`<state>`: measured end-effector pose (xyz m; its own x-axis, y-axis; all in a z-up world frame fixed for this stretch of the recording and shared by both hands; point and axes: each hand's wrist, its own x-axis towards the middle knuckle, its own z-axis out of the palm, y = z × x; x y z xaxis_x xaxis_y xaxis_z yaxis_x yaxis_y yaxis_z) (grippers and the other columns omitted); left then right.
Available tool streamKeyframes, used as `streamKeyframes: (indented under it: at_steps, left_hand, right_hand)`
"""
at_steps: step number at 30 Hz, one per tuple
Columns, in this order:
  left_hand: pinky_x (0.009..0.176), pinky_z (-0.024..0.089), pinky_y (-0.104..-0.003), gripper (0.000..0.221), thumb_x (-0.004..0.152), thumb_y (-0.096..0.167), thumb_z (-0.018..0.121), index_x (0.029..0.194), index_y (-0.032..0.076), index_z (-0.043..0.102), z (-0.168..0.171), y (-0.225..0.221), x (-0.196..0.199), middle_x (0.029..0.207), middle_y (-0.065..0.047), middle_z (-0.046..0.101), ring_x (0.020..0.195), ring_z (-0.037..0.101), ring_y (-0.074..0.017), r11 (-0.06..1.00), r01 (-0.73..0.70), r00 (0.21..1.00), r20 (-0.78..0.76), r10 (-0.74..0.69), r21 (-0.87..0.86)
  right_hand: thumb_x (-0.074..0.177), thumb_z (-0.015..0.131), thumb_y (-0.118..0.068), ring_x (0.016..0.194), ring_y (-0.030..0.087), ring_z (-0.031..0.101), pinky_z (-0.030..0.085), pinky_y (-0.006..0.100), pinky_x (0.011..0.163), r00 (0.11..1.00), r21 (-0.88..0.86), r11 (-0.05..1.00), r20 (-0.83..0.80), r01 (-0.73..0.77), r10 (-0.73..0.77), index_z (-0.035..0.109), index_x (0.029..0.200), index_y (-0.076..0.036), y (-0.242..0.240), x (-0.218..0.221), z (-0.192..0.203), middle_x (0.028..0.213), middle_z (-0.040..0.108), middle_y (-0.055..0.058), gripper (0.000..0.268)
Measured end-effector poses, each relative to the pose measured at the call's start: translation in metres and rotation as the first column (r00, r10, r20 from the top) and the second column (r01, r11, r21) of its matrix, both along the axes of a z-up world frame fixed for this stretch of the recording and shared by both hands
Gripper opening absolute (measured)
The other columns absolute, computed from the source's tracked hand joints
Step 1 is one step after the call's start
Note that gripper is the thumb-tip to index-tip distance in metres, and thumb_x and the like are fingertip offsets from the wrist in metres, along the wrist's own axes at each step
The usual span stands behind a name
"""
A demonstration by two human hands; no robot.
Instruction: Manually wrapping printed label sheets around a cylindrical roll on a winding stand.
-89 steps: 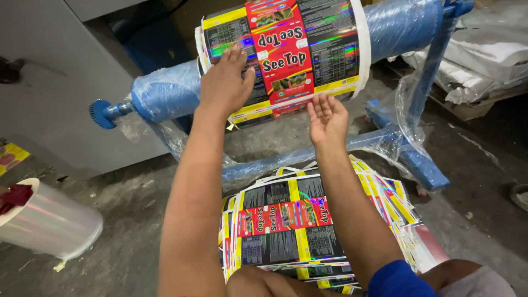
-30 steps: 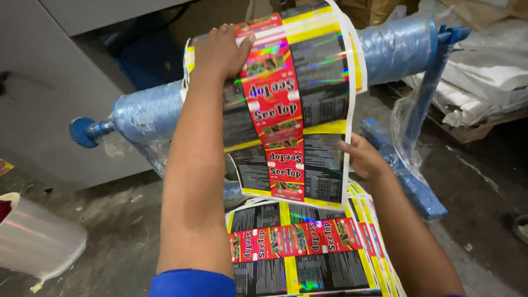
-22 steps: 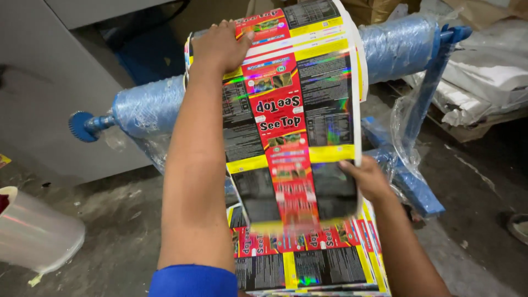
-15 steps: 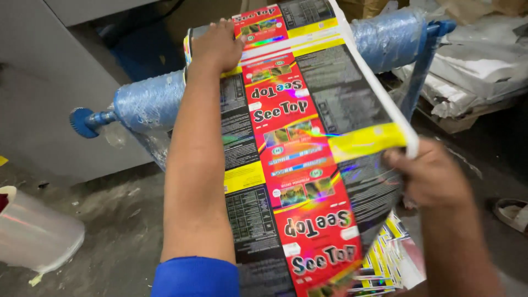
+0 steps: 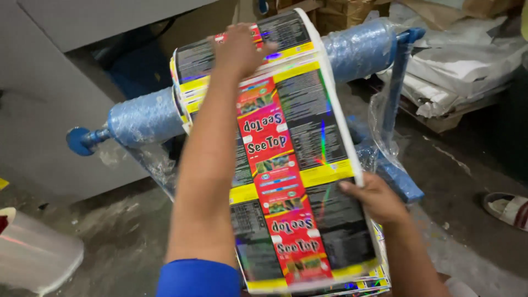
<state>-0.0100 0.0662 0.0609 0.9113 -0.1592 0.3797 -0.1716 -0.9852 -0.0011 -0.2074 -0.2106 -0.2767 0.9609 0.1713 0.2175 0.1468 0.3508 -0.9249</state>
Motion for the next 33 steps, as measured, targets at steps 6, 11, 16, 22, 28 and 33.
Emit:
streamKeyframes:
  at_steps: [6,11,16,22,28,33]
  left_hand:
    - [0.117,0.006,-0.076,0.115,0.082,0.078,0.064,0.161,0.007,0.020,-0.035,-0.074,0.017,0.169,-0.011,0.019,0.157,0.013,-0.0288,0.972,0.230,0.967,0.125,-0.223,-0.045]
    - [0.116,0.001,-0.079,0.113,0.080,0.079,0.066,0.159,0.009,0.027,-0.040,-0.076,0.013,0.169,-0.010,0.021,0.157,0.014,-0.0284,0.976,0.218,0.965,0.154,-0.211,-0.028]
    - [0.115,0.002,-0.081,0.111,0.081,0.079,0.064,0.158,0.008,0.030,-0.043,-0.073,0.011,0.169,-0.010,0.024,0.157,0.016,-0.0280,0.973,0.230,0.956,0.188,-0.227,0.005]
    - [0.111,0.006,-0.085,0.108,0.085,0.079,0.063,0.157,0.005,0.032,-0.052,-0.073,0.012,0.167,-0.011,0.026,0.157,0.019,-0.0285,0.972,0.229,0.941,0.241,-0.237,0.061]
    - [0.112,0.012,-0.079,0.108,0.082,0.080,0.064,0.156,0.008,0.032,-0.046,-0.063,0.012,0.166,-0.011,0.026,0.153,0.022,-0.0275,0.960,0.275,0.936,0.214,-0.281,0.058]
    - [0.129,0.040,-0.055,0.093,0.093,0.082,0.051,0.156,0.015,0.051,-0.016,0.020,0.007,0.162,-0.009,0.052,0.149,0.048,-0.0275,0.893,0.365,0.929,0.038,-0.369,-0.264]
  right_hand:
    - [0.094,0.069,-0.014,0.085,0.014,0.069,0.057,0.035,0.077,0.996,-0.124,0.992,-0.082,0.026,-0.037,0.075,0.117,-0.001,0.031,0.033,-0.016,0.101,0.078,0.005,0.028]
    - [0.093,0.071,-0.013,0.091,0.011,0.070,0.057,0.031,0.085,0.996,-0.104,0.992,-0.039,0.075,-0.079,0.075,0.116,-0.001,0.036,0.054,-0.032,0.104,0.078,0.004,0.026]
    - [0.093,0.071,-0.013,0.089,0.013,0.071,0.057,0.032,0.082,0.993,-0.075,0.993,-0.072,0.089,-0.094,0.075,0.114,0.000,0.043,0.096,-0.068,0.103,0.078,0.006,0.026]
    - [0.094,0.073,-0.021,0.090,0.011,0.069,0.056,0.030,0.084,0.992,-0.132,0.984,0.022,0.124,-0.122,0.075,0.112,-0.001,0.084,0.113,-0.159,0.100,0.076,0.002,0.027]
    - [0.091,0.082,-0.023,0.085,0.015,0.063,0.051,0.038,0.080,0.984,-0.527,0.849,-0.123,0.046,-0.130,0.074,0.106,-0.002,0.003,0.068,-0.172,0.091,0.071,0.010,0.027]
    - [0.083,0.077,-0.022,0.091,0.015,0.072,0.057,0.033,0.085,0.999,-0.691,0.722,0.019,0.039,-0.035,0.075,0.115,-0.012,-0.004,0.068,0.040,0.101,0.083,0.005,0.034]
